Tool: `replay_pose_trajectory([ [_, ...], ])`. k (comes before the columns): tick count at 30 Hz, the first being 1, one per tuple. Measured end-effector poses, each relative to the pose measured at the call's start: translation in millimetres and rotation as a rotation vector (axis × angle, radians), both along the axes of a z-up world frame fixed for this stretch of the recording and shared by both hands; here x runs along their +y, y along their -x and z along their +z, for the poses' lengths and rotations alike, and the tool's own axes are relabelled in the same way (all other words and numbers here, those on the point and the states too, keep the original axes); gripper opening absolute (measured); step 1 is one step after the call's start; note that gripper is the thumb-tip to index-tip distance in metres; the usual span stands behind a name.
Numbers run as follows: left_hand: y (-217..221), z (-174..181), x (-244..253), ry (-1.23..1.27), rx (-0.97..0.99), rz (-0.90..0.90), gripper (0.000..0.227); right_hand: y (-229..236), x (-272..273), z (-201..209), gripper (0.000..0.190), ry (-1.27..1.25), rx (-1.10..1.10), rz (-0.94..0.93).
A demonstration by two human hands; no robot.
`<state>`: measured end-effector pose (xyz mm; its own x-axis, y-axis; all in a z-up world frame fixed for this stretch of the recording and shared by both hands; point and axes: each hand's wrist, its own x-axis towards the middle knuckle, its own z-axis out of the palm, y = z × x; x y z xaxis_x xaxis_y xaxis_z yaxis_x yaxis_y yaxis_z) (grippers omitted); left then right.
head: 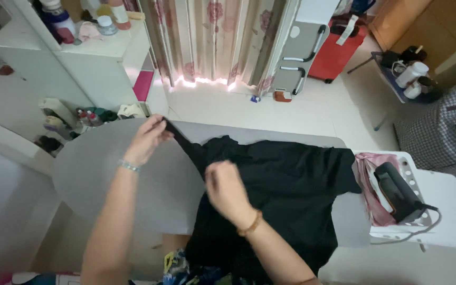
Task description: Ironing a black t-shirt on an ironing board.
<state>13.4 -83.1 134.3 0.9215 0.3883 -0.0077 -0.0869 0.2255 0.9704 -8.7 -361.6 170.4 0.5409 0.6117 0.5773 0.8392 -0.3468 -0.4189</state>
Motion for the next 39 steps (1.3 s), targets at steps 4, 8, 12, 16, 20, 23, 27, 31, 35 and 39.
replay_pose_trajectory([
  [4,16.1,-50.3,54.8,0.105,-0.004,-0.035,0.008,24.8,51.4,-27.7,0.015,0.111,-0.006,0.275],
  [8,40.4,-91.9,91.5,-0.261,0.109,0.016,0.03,41.8,96.5,-71.1,0.007,0.026,-0.337,0.321],
  [12,37.1,-177.3,134.3,-0.569,0.372,-0.018,0.026,60.1,120.2,-100.5,0.006,0.271,-0.353,0.404],
  [16,47.5,-163.1,130.1,-0.605,0.447,-0.017,0.04,65.6,125.8,-129.1,0.017,0.249,-0.423,0.438],
  [20,53.0,-170.9,132.9,-0.683,0.493,0.04,0.031,73.0,117.7,-139.7,0.018,0.345,-0.406,0.45],
  [23,58.9,-170.6,112.3,-0.938,0.363,0.203,0.037,75.4,103.1,-130.0,0.016,0.282,-0.42,0.469],
  [27,79.0,-134.5,35.2,-1.59,0.278,0.551,0.041,60.5,83.1,-70.5,0.022,0.214,0.008,0.615],
  [31,89.6,-122.8,-28.1,-1.353,0.288,0.262,0.044,-5.4,74.6,-95.5,0.006,0.331,-0.1,0.24],
  [35,98.8,-112.4,-51.6,-1.362,0.459,0.065,0.045,-13.8,36.3,-113.0,0.056,0.602,0.101,0.095],
  [39,105.4,-116.8,-45.5,-1.429,0.614,0.043,0.054,-17.8,-1.4,-105.7,0.076,0.792,0.198,0.026],
])
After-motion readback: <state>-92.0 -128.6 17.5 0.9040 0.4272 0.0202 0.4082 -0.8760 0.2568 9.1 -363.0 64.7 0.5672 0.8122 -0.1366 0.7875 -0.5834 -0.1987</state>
